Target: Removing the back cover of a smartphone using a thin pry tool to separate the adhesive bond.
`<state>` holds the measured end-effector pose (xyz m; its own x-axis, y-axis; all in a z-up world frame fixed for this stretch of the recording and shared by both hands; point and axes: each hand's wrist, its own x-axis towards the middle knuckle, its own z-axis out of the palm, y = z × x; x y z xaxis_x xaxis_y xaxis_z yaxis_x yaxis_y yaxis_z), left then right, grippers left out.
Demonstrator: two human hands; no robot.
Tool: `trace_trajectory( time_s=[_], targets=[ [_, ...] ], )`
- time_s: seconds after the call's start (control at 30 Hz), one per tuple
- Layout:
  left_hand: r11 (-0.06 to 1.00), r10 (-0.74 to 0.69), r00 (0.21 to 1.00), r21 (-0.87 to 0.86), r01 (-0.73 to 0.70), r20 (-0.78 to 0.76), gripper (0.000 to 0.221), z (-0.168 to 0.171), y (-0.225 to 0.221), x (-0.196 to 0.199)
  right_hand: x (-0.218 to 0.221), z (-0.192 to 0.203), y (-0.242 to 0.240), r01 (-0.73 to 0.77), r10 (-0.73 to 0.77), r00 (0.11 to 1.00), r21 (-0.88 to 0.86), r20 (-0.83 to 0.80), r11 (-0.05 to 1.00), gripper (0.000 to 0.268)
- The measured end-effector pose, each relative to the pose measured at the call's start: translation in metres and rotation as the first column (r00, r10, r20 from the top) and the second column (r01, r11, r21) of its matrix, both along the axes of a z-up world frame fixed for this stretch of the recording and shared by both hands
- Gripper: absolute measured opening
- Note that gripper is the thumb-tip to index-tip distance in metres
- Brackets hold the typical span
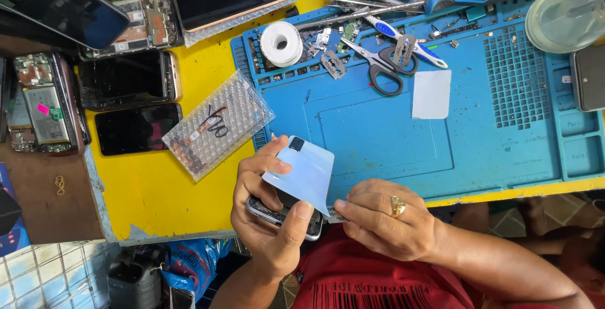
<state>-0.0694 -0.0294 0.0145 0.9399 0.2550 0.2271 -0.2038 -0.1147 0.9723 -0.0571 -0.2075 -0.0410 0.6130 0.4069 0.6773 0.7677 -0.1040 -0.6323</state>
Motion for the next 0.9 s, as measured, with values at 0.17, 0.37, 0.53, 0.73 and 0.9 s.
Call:
trace_trajectory(
  time_s=[0.17,0.37,0.53,0.73,0.9],
  targets=[
    [1.0,-0.009,1.0,0.003,0.009,-0.002,0.032,0.001,0.001,0.0,0.0,-0.01,0.003,0.024,-0.024,1.0,0.011,-0.011,1.0,0.019],
    [1.0,0.011,1.0,0.023,-0.011,-0.02,0.034,0.001,0.002,0.0,0.004,-0.007,0.004,0.004,-0.004,1.0,0.03,-0.01,1.0,0.019],
    [1.0,0.012,1.0,0.024,-0.011,-0.019,0.035,0.003,0.003,0.002,0.003,-0.013,0.002,0.009,-0.009,1.0,0.013,-0.013,1.0,0.02],
    [0.999,0.015,0.999,0.048,-0.013,-0.035,0.036,0.005,0.001,0.002,0.004,-0.011,0.003,-0.005,0.005,1.0,0.01,-0.02,1.0,0.02],
    [0.999,0.017,0.999,0.048,-0.014,-0.049,0.038,0.006,0.003,0.003,0.002,-0.023,0.001,0.035,-0.036,0.998,-0.017,-0.053,0.999,0.022]
  ],
)
